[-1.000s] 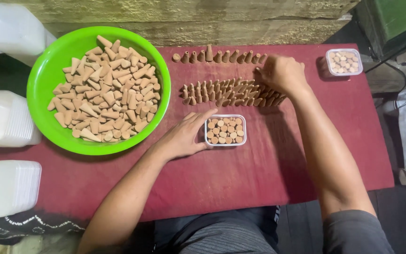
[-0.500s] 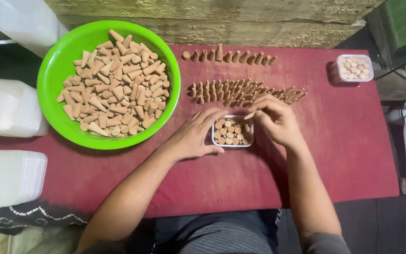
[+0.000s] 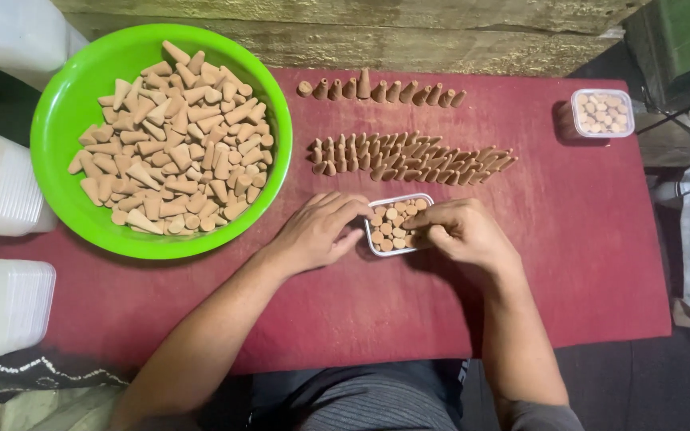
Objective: Packaging incense cones into a small plastic container by hand
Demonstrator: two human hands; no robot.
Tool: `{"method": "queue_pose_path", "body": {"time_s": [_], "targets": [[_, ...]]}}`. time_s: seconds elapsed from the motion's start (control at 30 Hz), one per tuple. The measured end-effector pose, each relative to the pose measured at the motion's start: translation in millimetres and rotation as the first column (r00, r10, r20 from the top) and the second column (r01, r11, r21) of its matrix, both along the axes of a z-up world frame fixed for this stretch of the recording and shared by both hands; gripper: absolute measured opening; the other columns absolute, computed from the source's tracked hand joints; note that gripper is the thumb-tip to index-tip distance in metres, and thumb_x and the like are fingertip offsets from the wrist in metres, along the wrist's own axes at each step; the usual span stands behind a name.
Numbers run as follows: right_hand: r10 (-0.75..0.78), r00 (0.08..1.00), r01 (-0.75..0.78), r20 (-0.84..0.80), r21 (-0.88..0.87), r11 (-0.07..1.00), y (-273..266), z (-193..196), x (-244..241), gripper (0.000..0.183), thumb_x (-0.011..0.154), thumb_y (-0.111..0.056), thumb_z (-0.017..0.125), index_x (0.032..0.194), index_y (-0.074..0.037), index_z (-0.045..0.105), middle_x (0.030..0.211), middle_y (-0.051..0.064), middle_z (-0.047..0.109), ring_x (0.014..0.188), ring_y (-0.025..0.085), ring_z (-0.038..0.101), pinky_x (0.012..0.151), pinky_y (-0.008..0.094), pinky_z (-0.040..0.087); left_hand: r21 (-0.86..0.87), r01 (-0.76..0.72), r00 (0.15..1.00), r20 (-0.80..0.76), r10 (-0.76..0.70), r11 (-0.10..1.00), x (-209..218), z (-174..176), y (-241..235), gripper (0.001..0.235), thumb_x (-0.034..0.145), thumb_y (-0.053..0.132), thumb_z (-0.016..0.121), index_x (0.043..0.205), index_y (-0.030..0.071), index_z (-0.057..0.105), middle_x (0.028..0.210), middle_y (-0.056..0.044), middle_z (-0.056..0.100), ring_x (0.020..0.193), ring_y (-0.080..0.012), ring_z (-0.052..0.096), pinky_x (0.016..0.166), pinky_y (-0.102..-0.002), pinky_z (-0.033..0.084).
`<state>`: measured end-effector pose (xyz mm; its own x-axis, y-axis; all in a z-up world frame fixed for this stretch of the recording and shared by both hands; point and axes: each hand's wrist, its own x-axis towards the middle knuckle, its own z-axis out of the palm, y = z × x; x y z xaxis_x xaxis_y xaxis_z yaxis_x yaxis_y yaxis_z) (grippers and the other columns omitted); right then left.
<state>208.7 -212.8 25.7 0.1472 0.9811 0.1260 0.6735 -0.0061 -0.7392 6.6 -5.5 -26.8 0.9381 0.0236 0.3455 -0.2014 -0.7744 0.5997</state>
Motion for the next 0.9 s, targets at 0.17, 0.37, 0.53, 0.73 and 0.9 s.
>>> {"method": "queue_pose_path", "body": {"time_s": [0.17, 0.37, 0.53, 0.73, 0.9], "targets": [[-0.005, 0.997, 0.010, -0.082, 0.056, 0.998, 5, -7, 0, 0.037, 0.079, -0.004, 0.053, 0.098, -0.012, 0.082, 0.084, 0.018, 0.078, 0.077, 0.044, 0.073, 0.070, 0.053, 0.057, 0.003, -0.010, 0.998, -0.067, 0.010, 1.000, 3, 19, -18, 0.093, 0.067, 0.059, 0.084, 0.141, 0.017, 0.046, 0.151, -0.012, 0.047, 0.129, -0.0323, 0.056, 0.104, -0.049, 0.042], [0.031, 0.999, -0.031, -0.011, 0.042, 0.999, 9, -3, -3, 0.041, 0.079, -0.005, 0.054, 0.110, -0.012, 0.080, 0.085, 0.018, 0.077, 0.077, 0.044, 0.072, 0.070, 0.051, 0.056, -0.070, -0.076, 0.995, 0.062, 0.081, 0.995, 8, 1, -20, 0.068, 0.072, 0.038, 0.088, 0.127, 0.016, 0.056, 0.132, -0.010, 0.060, 0.114, -0.0305, 0.066, 0.095, -0.044, 0.051], [-0.013, 1.000, 0.012, 0.023, 0.028, 1.000, 8, -2, -7, 0.036, 0.079, -0.005, 0.057, 0.106, -0.012, 0.080, 0.081, 0.019, 0.076, 0.072, 0.045, 0.070, 0.066, 0.052, 0.056, -0.120, -0.037, 0.998, 0.038, 0.042, 0.992, 9, 5, -14, 0.068, 0.069, 0.031, 0.087, 0.127, 0.015, 0.056, 0.129, -0.012, 0.062, 0.113, -0.0338, 0.066, 0.095, -0.046, 0.052], [-0.151, 0.954, 0.185, -0.260, 0.111, 0.976, 3, -15, -9, 0.028, 0.087, -0.009, 0.072, 0.114, -0.006, 0.071, 0.073, 0.006, 0.067, 0.065, 0.021, 0.066, 0.061, 0.036, 0.055, -0.258, 0.006, 1.000, 0.030, 0.002, 0.966, 9, 18, -9, 0.085, 0.071, 0.017, 0.088, 0.145, 0.013, 0.045, 0.141, -0.018, 0.053, 0.125, -0.0419, 0.059, 0.105, -0.051, 0.048], [-0.284, 0.944, 0.319, -0.167, 0.251, 0.914, 12, -47, -17, 0.034, 0.082, -0.016, 0.087, 0.111, -0.011, 0.071, 0.100, 0.008, 0.078, 0.085, 0.024, 0.076, 0.074, 0.036, 0.057, -0.387, 0.040, 0.998, -0.024, -0.053, 0.921, 7, 25, -5, 0.093, 0.071, 0.009, 0.087, 0.151, 0.008, 0.038, 0.138, -0.027, 0.055, 0.125, -0.0495, 0.057, 0.106, -0.058, 0.047]]}}
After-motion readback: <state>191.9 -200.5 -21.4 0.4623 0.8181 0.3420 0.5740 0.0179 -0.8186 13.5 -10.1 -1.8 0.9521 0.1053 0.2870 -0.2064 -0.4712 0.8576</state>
